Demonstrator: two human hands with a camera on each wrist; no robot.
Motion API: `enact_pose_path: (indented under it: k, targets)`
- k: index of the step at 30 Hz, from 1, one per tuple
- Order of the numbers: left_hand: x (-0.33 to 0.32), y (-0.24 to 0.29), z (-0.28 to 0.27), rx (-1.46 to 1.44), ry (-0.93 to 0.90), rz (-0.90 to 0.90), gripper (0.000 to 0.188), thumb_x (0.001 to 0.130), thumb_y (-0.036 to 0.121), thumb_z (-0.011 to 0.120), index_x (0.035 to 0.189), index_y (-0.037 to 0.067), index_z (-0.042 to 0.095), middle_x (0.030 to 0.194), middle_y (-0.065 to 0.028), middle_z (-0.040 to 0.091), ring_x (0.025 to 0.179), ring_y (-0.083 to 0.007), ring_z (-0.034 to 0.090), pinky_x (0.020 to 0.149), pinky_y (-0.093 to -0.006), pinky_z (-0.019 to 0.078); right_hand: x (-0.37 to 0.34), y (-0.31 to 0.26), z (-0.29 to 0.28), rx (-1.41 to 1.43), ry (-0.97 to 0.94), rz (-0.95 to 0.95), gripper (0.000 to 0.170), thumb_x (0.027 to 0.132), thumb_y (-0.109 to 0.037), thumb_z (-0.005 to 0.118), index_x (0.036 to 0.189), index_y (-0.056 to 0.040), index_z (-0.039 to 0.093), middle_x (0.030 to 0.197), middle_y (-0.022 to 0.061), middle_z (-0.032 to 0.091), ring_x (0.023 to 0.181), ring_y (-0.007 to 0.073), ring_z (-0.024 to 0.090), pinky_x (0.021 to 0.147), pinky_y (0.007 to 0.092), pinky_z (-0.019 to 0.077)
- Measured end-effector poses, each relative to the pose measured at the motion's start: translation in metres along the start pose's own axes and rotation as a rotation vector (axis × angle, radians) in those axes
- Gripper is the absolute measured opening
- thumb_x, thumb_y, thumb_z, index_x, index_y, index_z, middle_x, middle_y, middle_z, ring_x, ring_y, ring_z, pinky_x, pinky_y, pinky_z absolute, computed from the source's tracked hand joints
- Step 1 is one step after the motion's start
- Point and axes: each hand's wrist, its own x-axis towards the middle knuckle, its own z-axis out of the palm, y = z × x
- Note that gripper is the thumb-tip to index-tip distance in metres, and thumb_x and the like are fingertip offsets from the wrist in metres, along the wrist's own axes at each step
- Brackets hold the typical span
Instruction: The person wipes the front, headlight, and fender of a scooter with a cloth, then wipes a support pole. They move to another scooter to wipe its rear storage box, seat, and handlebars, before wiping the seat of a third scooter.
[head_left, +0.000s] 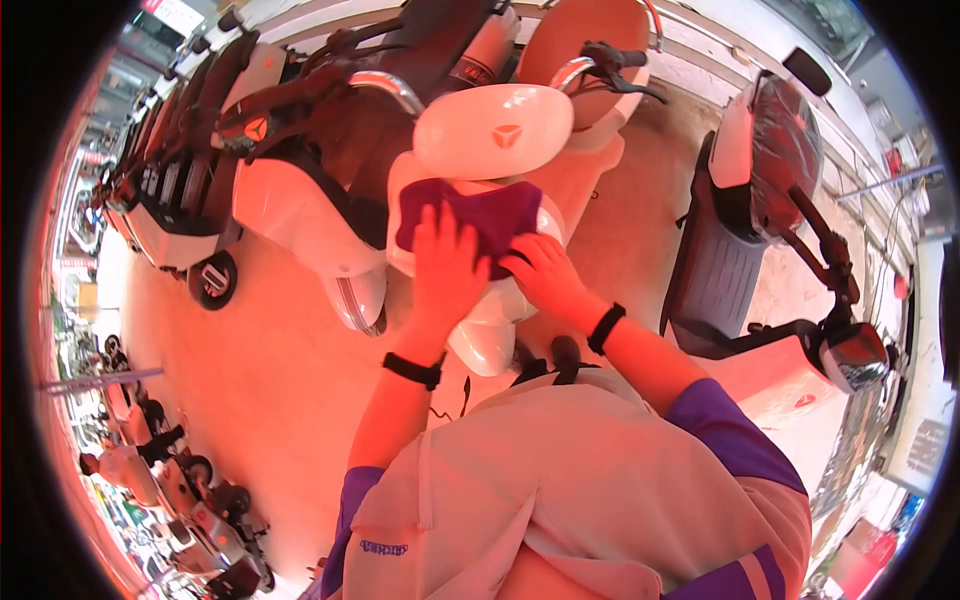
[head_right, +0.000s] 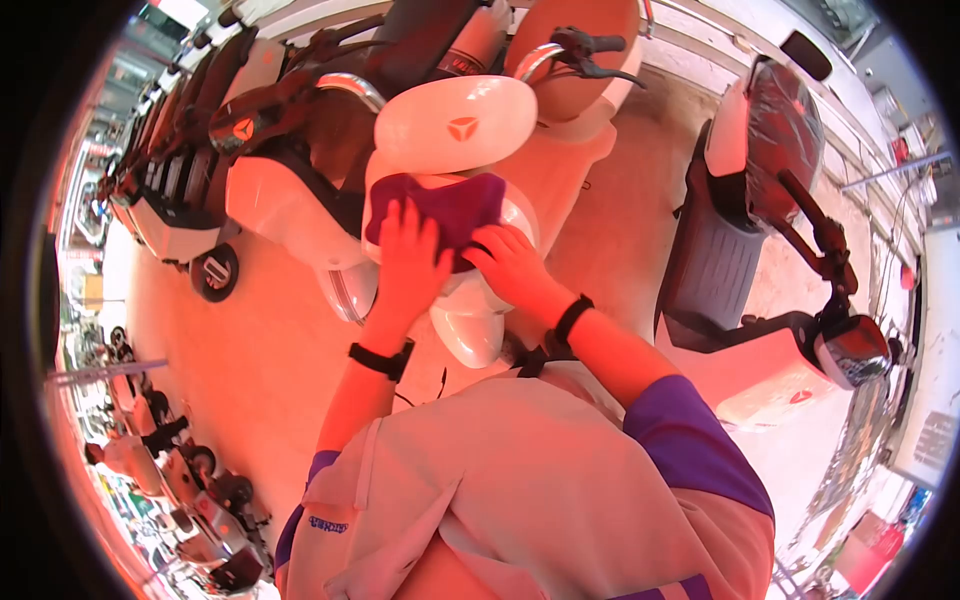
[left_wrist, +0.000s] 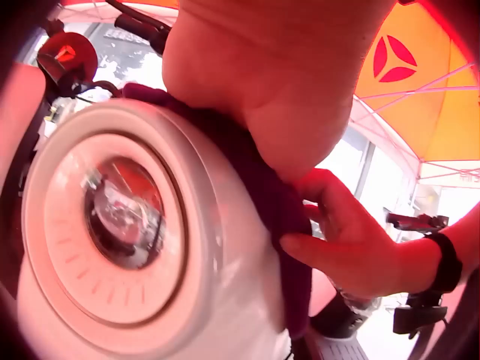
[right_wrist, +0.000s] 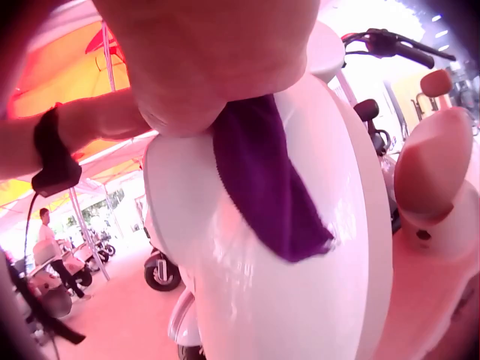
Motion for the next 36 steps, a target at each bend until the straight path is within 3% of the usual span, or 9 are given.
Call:
enact_pose_path:
  k: [4, 7, 12, 17, 21, 24, 28, 32, 36]
  targets:
    - [0.01, -0.032, 0.005, -0.192, 0.017, -0.214, 0.059, 0.085, 0.025, 0.065, 0.135, -0.003, 0.05, 0.151, -0.0306, 0.033, 0.139, -0.0498, 0.031, 0.113, -0.0569, 0.0284, 0.042, 0.004, -0.021, 0.188, 0.036, 0.011, 0.029, 0.075, -0.004, 0.062, 0.104, -0.0104, 0.067, 0.109, 0.0063, 0.058, 0.107, 0.027, 0.055, 0.092, 0.0416, 0.0438]
    - [0.013, -0.005, 0.019, 0.09, 0.046, -0.188, 0.06, 0.086, 0.023, 0.063, 0.137, -0.004, 0.047, 0.149, -0.0307, 0.035, 0.137, -0.0503, 0.034, 0.112, -0.0575, 0.0299, 0.036, 0.015, -0.019, 0.212, 0.111, 0.064, 0.029, 0.075, -0.004, 0.062, 0.103, -0.011, 0.067, 0.108, 0.0062, 0.057, 0.106, 0.0272, 0.054, 0.091, 0.041, 0.0412]
    - [-0.007, 0.068, 0.051, 0.361, -0.023, 0.042, 0.06, 0.084, 0.019, 0.064, 0.139, 0.003, 0.048, 0.15, -0.0278, 0.036, 0.138, -0.0483, 0.034, 0.112, -0.0585, 0.0301, -0.074, 0.025, 0.018, 0.269, 0.008, 0.371, 0.03, 0.072, -0.005, 0.067, 0.101, -0.0136, 0.067, 0.103, 0.0085, 0.054, 0.101, 0.0313, 0.053, 0.089, 0.0435, 0.0399]
    - [-0.019, 0.059, 0.08, 0.495, -0.055, 0.177, 0.062, 0.083, 0.02, 0.065, 0.142, 0.01, 0.049, 0.151, -0.02, 0.039, 0.142, -0.0413, 0.033, 0.114, -0.0552, 0.0287, -0.077, 0.038, 0.015, 0.353, 0.032, 0.354, 0.031, 0.07, -0.005, 0.068, 0.099, -0.0142, 0.066, 0.099, 0.0119, 0.052, 0.097, 0.0354, 0.053, 0.085, 0.0467, 0.0424]
    - [0.025, 0.063, 0.042, 0.212, 0.115, -0.181, 0.069, 0.082, 0.023, 0.067, 0.143, 0.0, 0.043, 0.151, -0.0249, 0.036, 0.141, -0.0429, 0.033, 0.114, -0.0568, 0.0265, -0.011, 0.058, -0.022, 0.46, 0.05, 0.348, 0.037, 0.07, -0.006, 0.068, 0.106, -0.0109, 0.061, 0.102, 0.014, 0.052, 0.097, 0.0382, 0.054, 0.08, 0.0463, 0.0467]
    - [0.031, 0.072, 0.057, 0.311, 0.126, -0.261, 0.069, 0.083, 0.022, 0.067, 0.142, -0.003, 0.042, 0.151, -0.0265, 0.035, 0.142, -0.0442, 0.031, 0.113, -0.058, 0.0257, 0.011, 0.07, -0.021, 0.572, 0.059, 0.368, 0.043, 0.07, -0.008, 0.069, 0.112, -0.0093, 0.057, 0.106, 0.0153, 0.052, 0.1, 0.0388, 0.053, 0.083, 0.0464, 0.0478]
    - [0.004, 0.097, 0.076, 0.273, 0.103, -0.218, 0.057, 0.086, 0.018, 0.061, 0.139, 0.002, 0.048, 0.15, -0.0233, 0.039, 0.142, -0.0427, 0.031, 0.113, -0.057, 0.025, -0.02, 0.078, -0.01, 0.574, 0.019, 0.406, 0.047, 0.071, -0.011, 0.071, 0.115, -0.0087, 0.055, 0.109, 0.0171, 0.052, 0.103, 0.0394, 0.053, 0.086, 0.0476, 0.0482]
    - [-0.04, 0.084, 0.112, 0.408, 0.03, 0.035, 0.05, 0.089, 0.014, 0.052, 0.139, 0.01, 0.052, 0.15, -0.0144, 0.043, 0.142, -0.0335, 0.036, 0.114, -0.0501, 0.0283, -0.095, 0.058, 0.024, 0.369, -0.121, 0.558, 0.047, 0.072, -0.013, 0.071, 0.116, -0.0087, 0.056, 0.109, 0.0172, 0.053, 0.102, 0.0398, 0.054, 0.083, 0.048, 0.0494]
    - [-0.043, 0.066, 0.095, 0.399, -0.093, 0.112, 0.05, 0.089, 0.014, 0.054, 0.139, 0.011, 0.053, 0.15, -0.0123, 0.044, 0.141, -0.0285, 0.039, 0.113, -0.0468, 0.0312, -0.084, 0.059, 0.013, 0.386, -0.156, 0.47, 0.047, 0.072, -0.014, 0.072, 0.117, -0.009, 0.057, 0.109, 0.0162, 0.055, 0.1, 0.0391, 0.056, 0.08, 0.0468, 0.0508]
